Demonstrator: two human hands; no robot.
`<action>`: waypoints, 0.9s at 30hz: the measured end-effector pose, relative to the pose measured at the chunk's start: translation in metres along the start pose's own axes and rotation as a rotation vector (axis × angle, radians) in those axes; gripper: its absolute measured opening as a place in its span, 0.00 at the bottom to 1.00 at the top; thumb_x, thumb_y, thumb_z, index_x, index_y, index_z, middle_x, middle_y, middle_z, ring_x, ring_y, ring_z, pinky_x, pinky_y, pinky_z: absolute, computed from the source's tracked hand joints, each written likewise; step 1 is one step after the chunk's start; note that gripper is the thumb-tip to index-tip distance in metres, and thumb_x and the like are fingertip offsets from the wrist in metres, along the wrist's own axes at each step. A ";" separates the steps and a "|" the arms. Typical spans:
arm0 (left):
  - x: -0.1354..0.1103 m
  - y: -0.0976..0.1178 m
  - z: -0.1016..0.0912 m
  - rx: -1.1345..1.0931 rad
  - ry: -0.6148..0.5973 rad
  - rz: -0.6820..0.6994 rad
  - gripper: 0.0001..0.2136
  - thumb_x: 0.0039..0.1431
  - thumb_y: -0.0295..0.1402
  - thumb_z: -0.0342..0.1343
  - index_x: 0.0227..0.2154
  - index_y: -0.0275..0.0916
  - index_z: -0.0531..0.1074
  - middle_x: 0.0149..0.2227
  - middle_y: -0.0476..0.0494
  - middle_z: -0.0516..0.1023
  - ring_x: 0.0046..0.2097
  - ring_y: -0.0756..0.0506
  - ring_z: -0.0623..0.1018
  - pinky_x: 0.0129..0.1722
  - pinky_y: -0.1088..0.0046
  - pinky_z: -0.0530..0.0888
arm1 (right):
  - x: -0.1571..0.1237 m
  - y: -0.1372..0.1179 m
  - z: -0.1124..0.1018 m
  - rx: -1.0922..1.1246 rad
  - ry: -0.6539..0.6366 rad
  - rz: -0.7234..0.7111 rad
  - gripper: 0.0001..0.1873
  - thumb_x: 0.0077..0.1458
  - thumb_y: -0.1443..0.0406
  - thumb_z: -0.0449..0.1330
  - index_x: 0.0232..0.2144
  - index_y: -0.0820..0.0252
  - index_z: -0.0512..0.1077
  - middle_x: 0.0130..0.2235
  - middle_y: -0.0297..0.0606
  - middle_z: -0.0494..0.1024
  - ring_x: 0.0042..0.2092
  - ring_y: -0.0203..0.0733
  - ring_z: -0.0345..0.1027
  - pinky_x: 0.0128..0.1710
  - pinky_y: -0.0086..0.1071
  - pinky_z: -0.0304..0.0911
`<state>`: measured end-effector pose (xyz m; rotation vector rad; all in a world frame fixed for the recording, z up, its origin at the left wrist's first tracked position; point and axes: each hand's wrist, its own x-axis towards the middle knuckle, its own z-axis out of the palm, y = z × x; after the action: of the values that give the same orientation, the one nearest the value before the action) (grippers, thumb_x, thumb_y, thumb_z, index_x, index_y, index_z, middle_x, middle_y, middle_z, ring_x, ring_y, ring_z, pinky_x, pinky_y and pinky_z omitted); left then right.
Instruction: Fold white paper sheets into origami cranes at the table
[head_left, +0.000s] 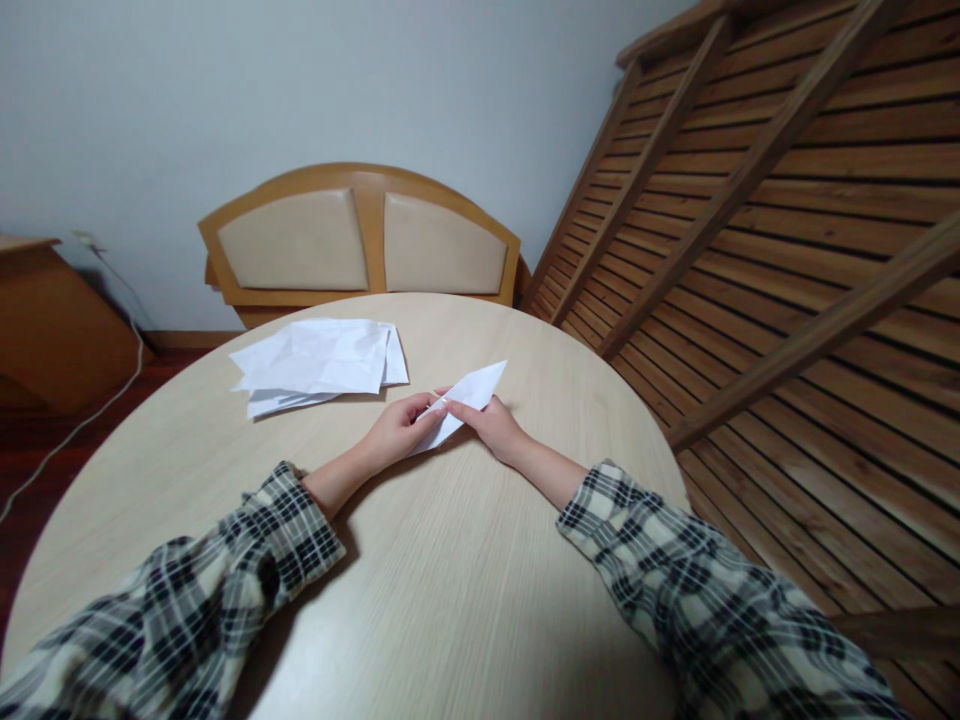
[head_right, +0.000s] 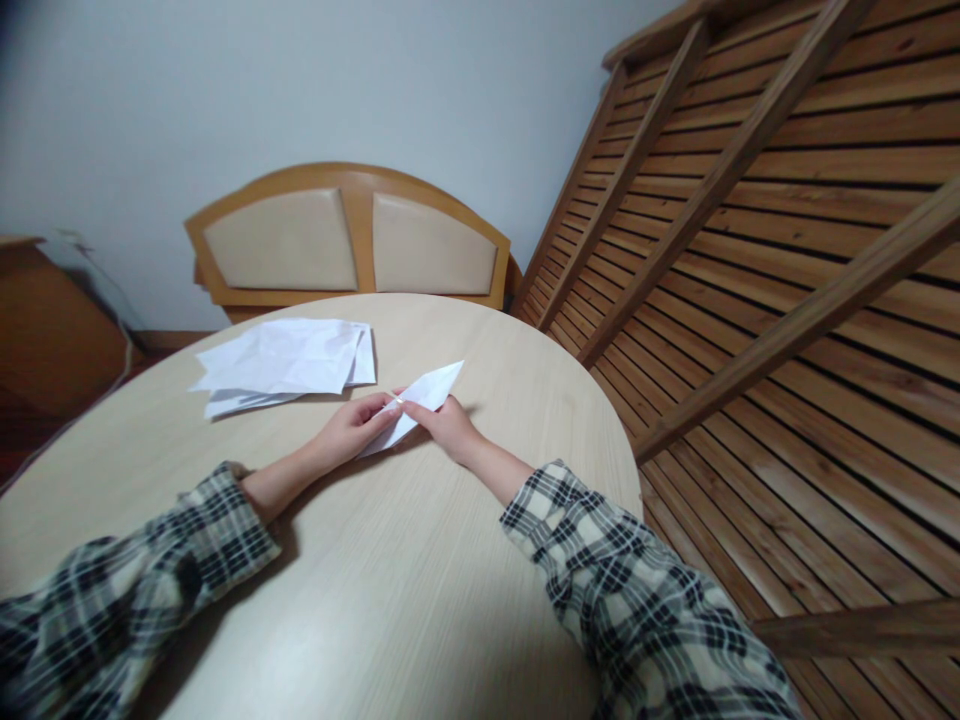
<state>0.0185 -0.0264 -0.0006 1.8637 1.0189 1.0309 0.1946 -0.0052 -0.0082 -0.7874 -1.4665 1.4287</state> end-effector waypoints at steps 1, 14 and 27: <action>0.000 0.000 0.000 -0.011 -0.003 0.007 0.17 0.61 0.45 0.51 0.34 0.36 0.75 0.43 0.38 0.79 0.35 0.46 0.74 0.32 0.72 0.70 | 0.000 -0.001 0.000 0.003 -0.008 -0.004 0.20 0.45 0.53 0.67 0.37 0.59 0.75 0.39 0.39 0.79 0.45 0.45 0.72 0.52 0.42 0.64; -0.001 0.000 0.003 -0.142 -0.037 -0.119 0.16 0.59 0.46 0.54 0.34 0.35 0.71 0.29 0.43 0.77 0.27 0.48 0.74 0.25 0.74 0.69 | 0.002 0.007 0.000 0.003 0.052 0.036 0.29 0.49 0.41 0.61 0.34 0.60 0.78 0.36 0.43 0.81 0.40 0.47 0.74 0.49 0.43 0.67; -0.001 -0.002 0.001 -0.130 -0.035 -0.144 0.17 0.59 0.47 0.53 0.33 0.35 0.69 0.26 0.44 0.77 0.25 0.48 0.74 0.23 0.74 0.68 | 0.005 0.010 -0.005 0.028 0.119 0.003 0.29 0.54 0.42 0.58 0.41 0.60 0.77 0.42 0.44 0.81 0.44 0.46 0.74 0.50 0.43 0.66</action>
<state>0.0187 -0.0268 -0.0030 1.6727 1.0257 0.9533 0.1959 0.0030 -0.0174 -0.8428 -1.3524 1.3779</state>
